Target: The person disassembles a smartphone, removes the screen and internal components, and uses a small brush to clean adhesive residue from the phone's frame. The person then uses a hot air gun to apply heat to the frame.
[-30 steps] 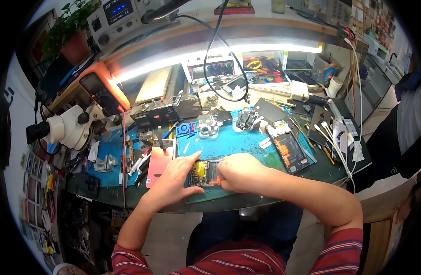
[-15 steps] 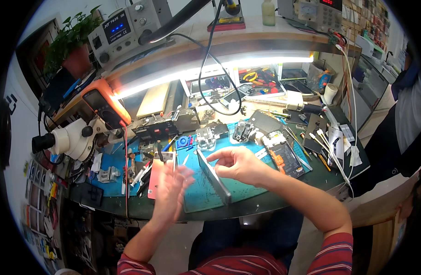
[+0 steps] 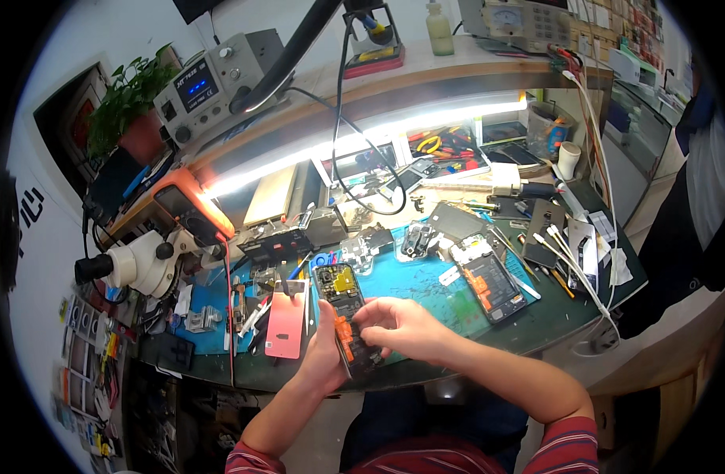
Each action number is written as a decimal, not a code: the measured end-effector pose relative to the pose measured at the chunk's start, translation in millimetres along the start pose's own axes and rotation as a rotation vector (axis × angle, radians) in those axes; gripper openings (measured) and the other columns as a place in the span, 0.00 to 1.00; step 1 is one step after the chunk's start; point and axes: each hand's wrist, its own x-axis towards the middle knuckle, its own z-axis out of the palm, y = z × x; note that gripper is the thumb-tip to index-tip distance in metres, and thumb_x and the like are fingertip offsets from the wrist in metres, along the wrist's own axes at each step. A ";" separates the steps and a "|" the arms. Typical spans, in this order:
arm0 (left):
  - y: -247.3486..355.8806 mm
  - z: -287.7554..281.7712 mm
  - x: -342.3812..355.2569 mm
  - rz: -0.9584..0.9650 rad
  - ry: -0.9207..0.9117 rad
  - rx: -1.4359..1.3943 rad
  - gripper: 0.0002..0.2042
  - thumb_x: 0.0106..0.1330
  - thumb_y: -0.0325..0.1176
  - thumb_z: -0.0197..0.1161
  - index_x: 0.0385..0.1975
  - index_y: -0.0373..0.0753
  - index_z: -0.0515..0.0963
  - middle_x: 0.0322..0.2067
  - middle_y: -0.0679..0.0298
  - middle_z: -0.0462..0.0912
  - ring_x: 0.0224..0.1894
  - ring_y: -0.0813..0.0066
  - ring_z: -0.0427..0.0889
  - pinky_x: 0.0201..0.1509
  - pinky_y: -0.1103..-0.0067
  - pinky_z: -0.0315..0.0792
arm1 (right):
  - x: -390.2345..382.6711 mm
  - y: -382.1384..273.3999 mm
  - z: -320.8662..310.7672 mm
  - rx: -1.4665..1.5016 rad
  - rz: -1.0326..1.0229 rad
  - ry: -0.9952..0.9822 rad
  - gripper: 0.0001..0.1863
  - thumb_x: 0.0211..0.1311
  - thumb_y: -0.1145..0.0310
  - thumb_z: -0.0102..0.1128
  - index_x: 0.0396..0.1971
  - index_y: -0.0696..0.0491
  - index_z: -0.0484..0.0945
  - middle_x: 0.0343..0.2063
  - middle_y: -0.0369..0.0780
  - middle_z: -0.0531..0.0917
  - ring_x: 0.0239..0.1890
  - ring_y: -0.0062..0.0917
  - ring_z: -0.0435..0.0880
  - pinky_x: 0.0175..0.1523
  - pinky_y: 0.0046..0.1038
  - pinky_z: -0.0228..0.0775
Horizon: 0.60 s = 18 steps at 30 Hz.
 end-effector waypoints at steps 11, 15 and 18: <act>11.1 12.0 6.0 -0.117 0.032 0.244 0.37 0.81 0.64 0.38 0.70 0.32 0.63 0.56 0.52 0.78 0.56 0.69 0.82 0.61 0.74 0.77 | 10.7 -8.8 -7.8 -0.630 -0.327 -0.118 0.17 0.74 0.54 0.62 0.32 0.53 0.85 0.19 0.35 0.82 0.26 0.24 0.82 0.66 0.41 0.70; 3.4 1.3 13.4 0.005 0.094 0.346 0.31 0.85 0.57 0.40 0.66 0.31 0.66 0.53 0.55 0.79 0.52 0.74 0.82 0.59 0.76 0.77 | 15.5 3.4 2.2 -0.492 -0.398 0.005 0.14 0.72 0.58 0.59 0.32 0.52 0.86 0.19 0.38 0.81 0.26 0.33 0.82 0.75 0.51 0.59; 0.9 -16.5 17.8 0.034 0.024 0.351 0.28 0.86 0.53 0.40 0.63 0.31 0.69 0.50 0.57 0.80 0.49 0.77 0.81 0.56 0.78 0.78 | 19.8 10.7 3.2 -0.483 -0.434 0.051 0.13 0.70 0.60 0.59 0.31 0.52 0.86 0.20 0.38 0.82 0.27 0.33 0.83 0.74 0.52 0.61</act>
